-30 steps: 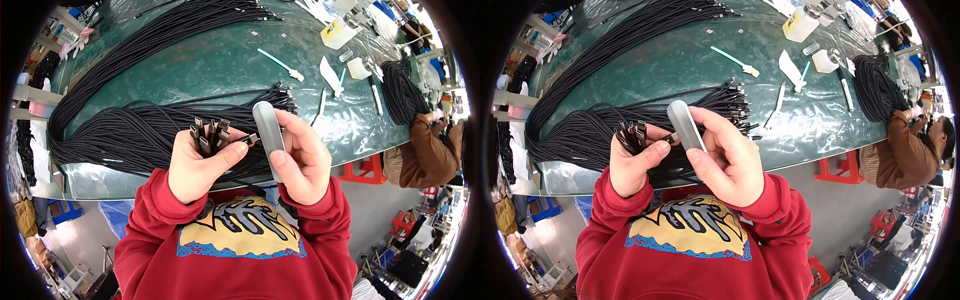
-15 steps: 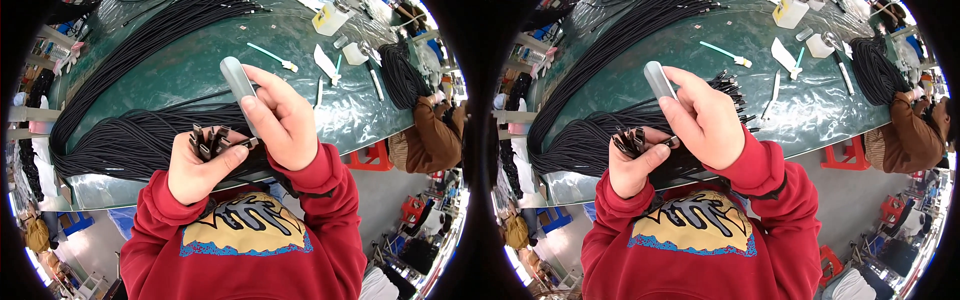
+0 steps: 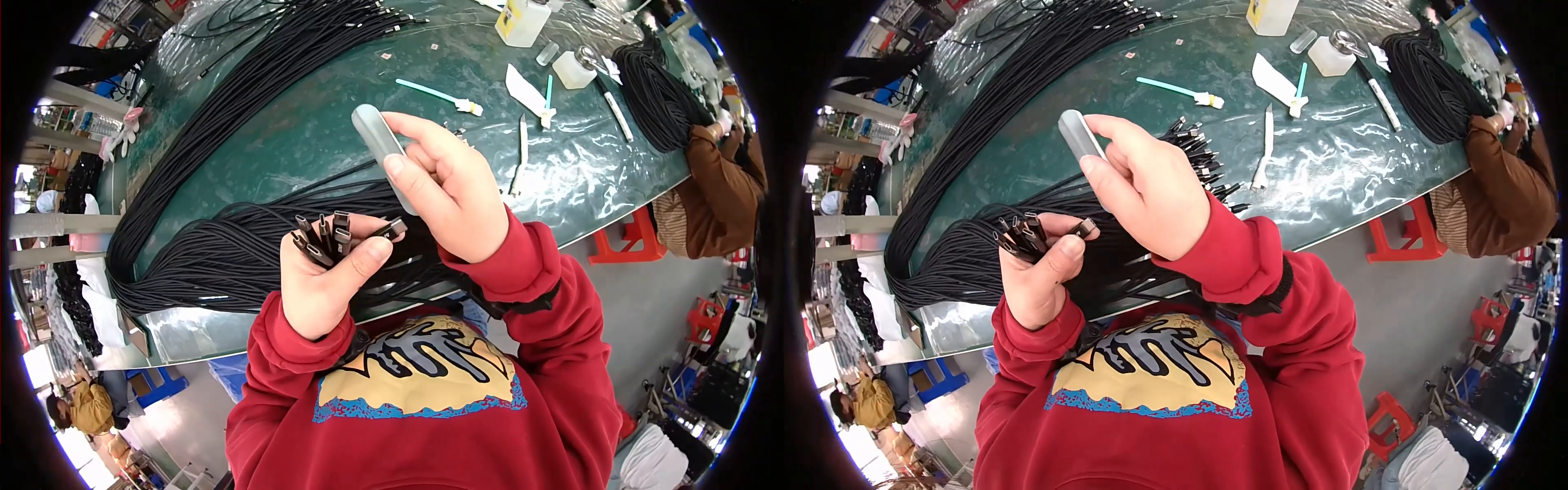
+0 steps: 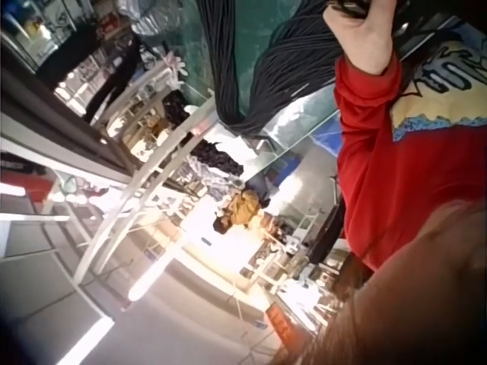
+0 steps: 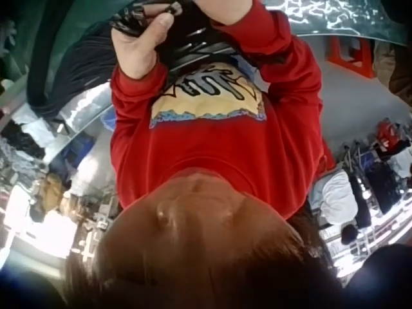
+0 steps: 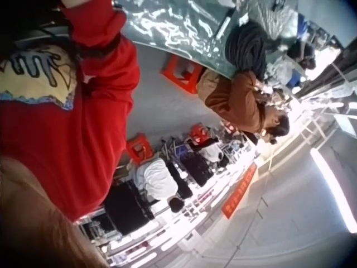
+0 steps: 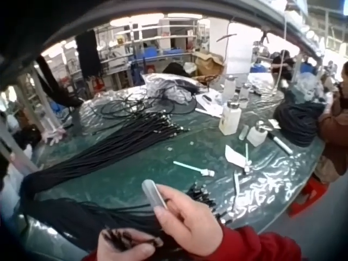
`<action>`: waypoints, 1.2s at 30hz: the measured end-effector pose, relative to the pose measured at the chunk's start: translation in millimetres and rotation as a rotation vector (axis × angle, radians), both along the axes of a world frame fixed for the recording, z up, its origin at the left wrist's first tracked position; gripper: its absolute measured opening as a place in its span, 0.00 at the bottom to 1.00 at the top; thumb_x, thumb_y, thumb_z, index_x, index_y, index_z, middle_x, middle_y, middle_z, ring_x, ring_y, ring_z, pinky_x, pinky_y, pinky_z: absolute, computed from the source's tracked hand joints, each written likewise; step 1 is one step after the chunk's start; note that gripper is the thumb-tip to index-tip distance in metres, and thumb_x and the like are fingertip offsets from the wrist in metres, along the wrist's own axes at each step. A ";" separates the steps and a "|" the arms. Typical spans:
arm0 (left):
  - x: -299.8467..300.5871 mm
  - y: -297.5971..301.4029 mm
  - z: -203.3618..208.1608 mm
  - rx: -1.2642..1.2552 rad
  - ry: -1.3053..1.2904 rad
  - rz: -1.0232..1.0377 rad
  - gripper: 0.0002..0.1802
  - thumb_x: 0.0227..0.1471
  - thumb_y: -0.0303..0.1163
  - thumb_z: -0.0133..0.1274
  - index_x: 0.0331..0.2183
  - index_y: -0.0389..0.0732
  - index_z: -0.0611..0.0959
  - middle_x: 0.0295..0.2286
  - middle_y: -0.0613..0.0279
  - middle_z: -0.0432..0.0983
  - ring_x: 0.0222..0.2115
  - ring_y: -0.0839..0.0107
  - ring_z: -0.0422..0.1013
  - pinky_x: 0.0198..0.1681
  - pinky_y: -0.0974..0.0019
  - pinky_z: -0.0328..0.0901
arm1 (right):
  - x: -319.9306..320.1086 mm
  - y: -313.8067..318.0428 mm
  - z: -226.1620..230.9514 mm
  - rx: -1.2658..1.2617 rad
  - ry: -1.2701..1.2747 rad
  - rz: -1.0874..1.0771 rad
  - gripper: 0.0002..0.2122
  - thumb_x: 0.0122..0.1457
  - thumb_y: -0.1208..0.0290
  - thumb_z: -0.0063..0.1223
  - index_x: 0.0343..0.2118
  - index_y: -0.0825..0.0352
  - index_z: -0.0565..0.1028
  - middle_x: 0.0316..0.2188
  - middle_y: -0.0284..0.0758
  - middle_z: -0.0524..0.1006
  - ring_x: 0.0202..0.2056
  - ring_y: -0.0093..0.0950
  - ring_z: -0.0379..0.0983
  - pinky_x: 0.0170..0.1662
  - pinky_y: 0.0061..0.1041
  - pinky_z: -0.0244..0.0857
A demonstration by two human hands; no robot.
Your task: The person gathers a bundle of cables by hand, holds the connectors together, and scrapes the metal ends with a file. They then use a blade to shave the surface of a connector and wipe it with a cloth before returning the bundle to the table.
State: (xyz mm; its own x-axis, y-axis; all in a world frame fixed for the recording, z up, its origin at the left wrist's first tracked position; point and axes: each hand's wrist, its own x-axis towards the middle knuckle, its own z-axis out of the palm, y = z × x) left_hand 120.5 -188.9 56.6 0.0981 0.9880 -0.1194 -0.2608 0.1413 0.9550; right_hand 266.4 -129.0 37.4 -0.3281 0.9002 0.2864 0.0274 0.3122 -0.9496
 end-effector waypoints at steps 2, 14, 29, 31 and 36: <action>-1.6 1.0 -2.5 0.007 0.004 -0.022 0.08 0.41 0.22 0.52 0.29 0.31 0.77 0.17 0.69 0.70 0.18 0.85 0.62 0.22 0.81 0.57 | 3.4 -3.1 -1.9 -0.022 0.031 -0.009 0.16 0.54 0.76 0.40 0.46 0.73 0.60 0.14 0.23 0.60 0.17 0.11 0.52 0.20 0.12 0.46; 10.4 -0.2 0.6 0.069 0.032 0.037 0.09 0.44 0.26 0.50 0.30 0.31 0.76 0.13 0.69 0.68 0.12 0.85 0.57 0.17 0.82 0.53 | 12.5 -22.3 -2.7 -0.158 0.113 -0.012 0.16 0.54 0.75 0.40 0.46 0.73 0.60 0.14 0.22 0.61 0.17 0.10 0.52 0.20 0.11 0.46; -2.9 -1.0 -3.7 0.014 0.092 0.014 0.10 0.49 0.28 0.45 0.22 0.33 0.74 0.08 0.74 0.59 0.10 0.87 0.53 0.18 0.81 0.57 | 18.4 -40.2 7.8 -0.055 0.103 0.123 0.18 0.54 0.75 0.39 0.48 0.74 0.57 0.20 0.28 0.68 0.17 0.10 0.55 0.21 0.10 0.48; -1.5 -1.6 -3.9 0.034 0.071 0.008 0.10 0.49 0.28 0.45 0.22 0.33 0.74 0.09 0.74 0.60 0.10 0.87 0.53 0.17 0.81 0.55 | 16.4 -41.8 5.5 -0.011 0.060 0.128 0.18 0.54 0.76 0.39 0.48 0.74 0.58 0.20 0.28 0.68 0.17 0.11 0.56 0.21 0.10 0.49; 0.7 -2.0 -0.9 0.010 0.158 -0.042 0.09 0.48 0.28 0.45 0.22 0.32 0.75 0.10 0.74 0.61 0.11 0.87 0.53 0.16 0.81 0.53 | 6.6 -28.6 8.9 0.199 -0.103 0.030 0.17 0.53 0.78 0.40 0.47 0.75 0.59 0.17 0.27 0.66 0.17 0.11 0.57 0.20 0.11 0.51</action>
